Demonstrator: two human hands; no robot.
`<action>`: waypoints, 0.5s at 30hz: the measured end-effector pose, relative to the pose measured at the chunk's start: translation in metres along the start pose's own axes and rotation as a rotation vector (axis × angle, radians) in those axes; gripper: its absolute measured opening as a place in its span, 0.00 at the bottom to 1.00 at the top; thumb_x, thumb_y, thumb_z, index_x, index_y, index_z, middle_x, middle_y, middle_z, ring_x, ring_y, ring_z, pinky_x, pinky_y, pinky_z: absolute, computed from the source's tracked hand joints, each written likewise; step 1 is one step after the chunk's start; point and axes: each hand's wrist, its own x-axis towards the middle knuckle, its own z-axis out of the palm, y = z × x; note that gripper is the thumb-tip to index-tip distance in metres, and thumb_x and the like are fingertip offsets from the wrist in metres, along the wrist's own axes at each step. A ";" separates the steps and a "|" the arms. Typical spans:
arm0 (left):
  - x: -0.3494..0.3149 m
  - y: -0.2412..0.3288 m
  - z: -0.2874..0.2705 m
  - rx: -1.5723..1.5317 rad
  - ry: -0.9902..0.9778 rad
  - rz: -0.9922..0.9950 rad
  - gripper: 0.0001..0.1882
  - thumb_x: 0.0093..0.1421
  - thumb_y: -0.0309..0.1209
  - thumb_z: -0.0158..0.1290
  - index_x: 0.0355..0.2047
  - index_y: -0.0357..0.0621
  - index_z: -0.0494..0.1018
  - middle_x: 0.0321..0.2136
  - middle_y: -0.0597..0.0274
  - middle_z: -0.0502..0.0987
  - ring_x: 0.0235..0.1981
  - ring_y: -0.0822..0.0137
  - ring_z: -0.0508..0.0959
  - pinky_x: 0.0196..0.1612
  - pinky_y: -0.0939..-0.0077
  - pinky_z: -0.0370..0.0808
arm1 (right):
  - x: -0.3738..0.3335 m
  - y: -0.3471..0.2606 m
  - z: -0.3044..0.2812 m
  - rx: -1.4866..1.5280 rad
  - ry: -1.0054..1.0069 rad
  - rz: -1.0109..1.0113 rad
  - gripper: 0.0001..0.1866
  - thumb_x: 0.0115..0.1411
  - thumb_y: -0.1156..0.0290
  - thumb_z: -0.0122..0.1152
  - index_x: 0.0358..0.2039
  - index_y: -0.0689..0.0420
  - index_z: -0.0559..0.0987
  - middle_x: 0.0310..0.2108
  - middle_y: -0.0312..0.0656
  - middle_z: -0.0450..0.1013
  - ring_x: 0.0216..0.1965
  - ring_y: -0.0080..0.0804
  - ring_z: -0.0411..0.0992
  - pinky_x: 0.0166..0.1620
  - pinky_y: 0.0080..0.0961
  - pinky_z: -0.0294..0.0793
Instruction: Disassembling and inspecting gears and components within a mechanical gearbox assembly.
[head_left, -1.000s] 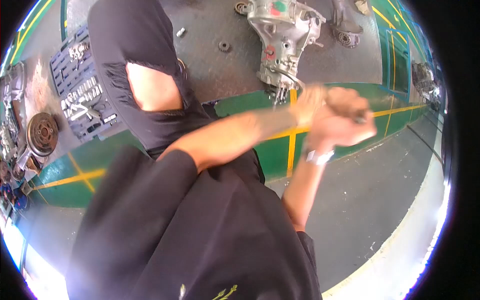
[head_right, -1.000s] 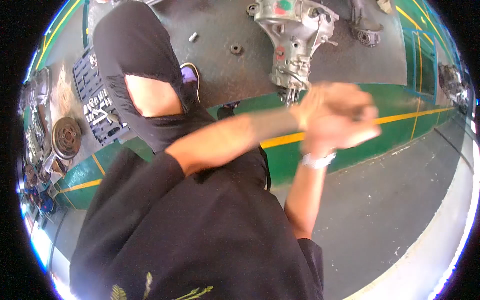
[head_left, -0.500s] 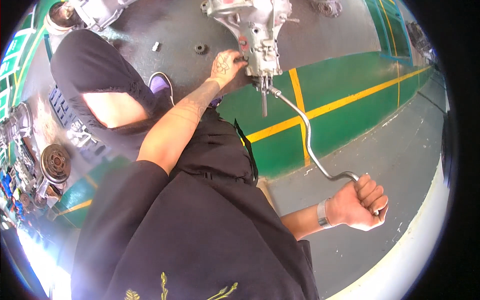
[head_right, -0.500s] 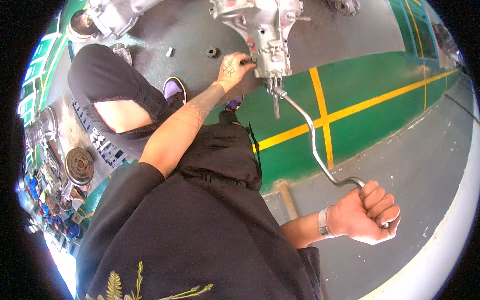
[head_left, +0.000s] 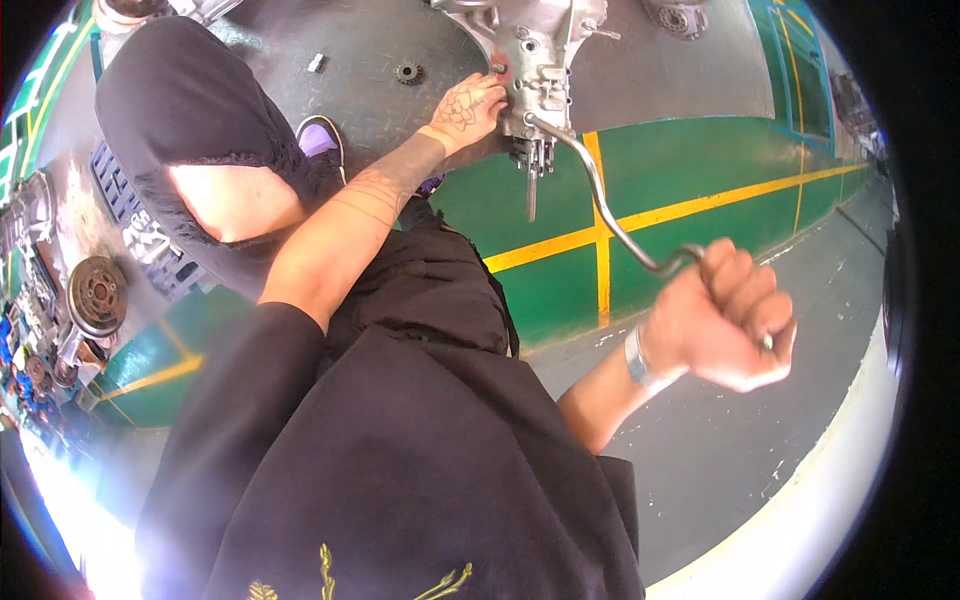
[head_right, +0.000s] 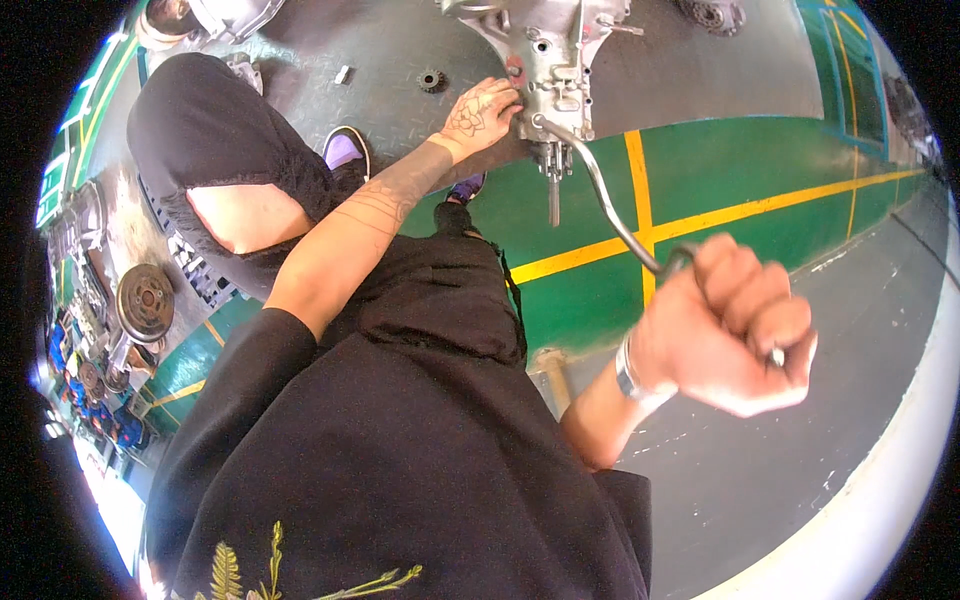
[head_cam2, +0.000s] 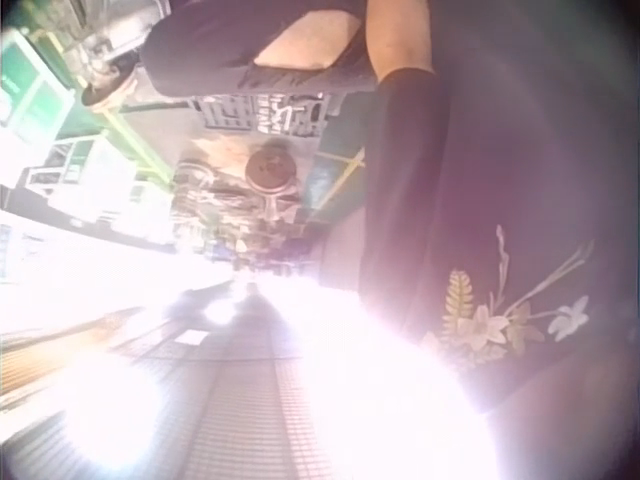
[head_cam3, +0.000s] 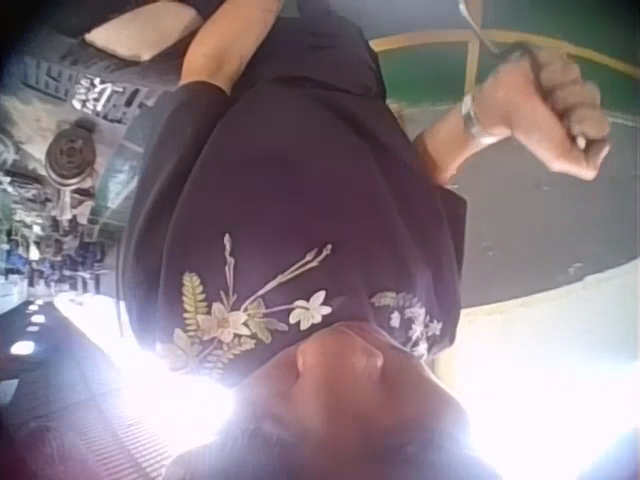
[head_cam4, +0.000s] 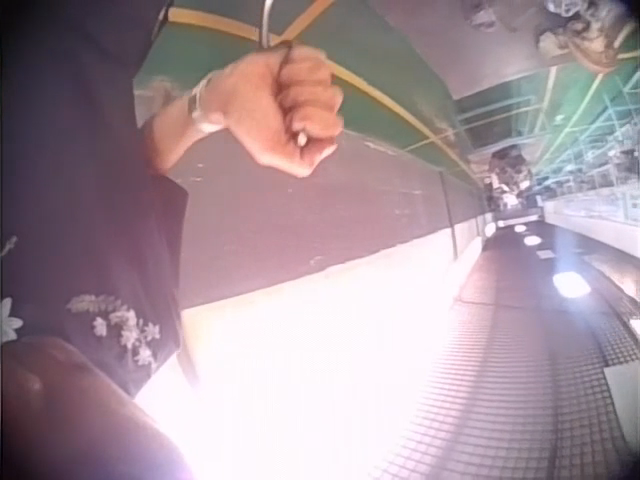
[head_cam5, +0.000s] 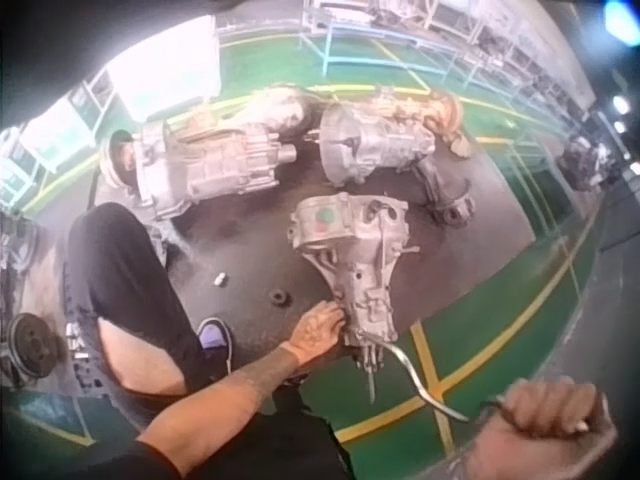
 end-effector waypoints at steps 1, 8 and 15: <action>-0.001 0.001 0.000 -0.024 0.013 0.006 0.08 0.53 0.30 0.52 0.32 0.39 0.74 0.31 0.55 0.74 0.37 0.52 0.74 0.44 0.63 0.71 | 0.003 0.010 0.007 -0.009 0.005 0.012 0.20 0.53 0.59 0.39 0.09 0.47 0.49 0.08 0.28 0.39 0.12 0.20 0.35 0.20 0.24 0.36; -0.003 0.071 -0.045 -0.279 0.110 -0.108 0.29 0.41 0.20 0.48 0.48 0.37 0.62 0.47 0.41 0.64 0.50 0.44 0.67 0.54 0.59 0.67 | 0.021 0.052 0.016 -0.055 -0.050 0.100 0.20 0.53 0.60 0.39 0.10 0.49 0.46 0.09 0.30 0.40 0.13 0.20 0.34 0.20 0.23 0.37; 0.014 0.110 -0.051 -0.324 0.105 0.039 0.27 0.40 0.30 0.58 0.43 0.39 0.66 0.44 0.48 0.65 0.49 0.50 0.66 0.53 0.56 0.63 | 0.012 0.070 0.048 -0.166 -0.035 0.069 0.22 0.54 0.57 0.39 0.10 0.49 0.47 0.09 0.30 0.41 0.13 0.20 0.35 0.20 0.22 0.36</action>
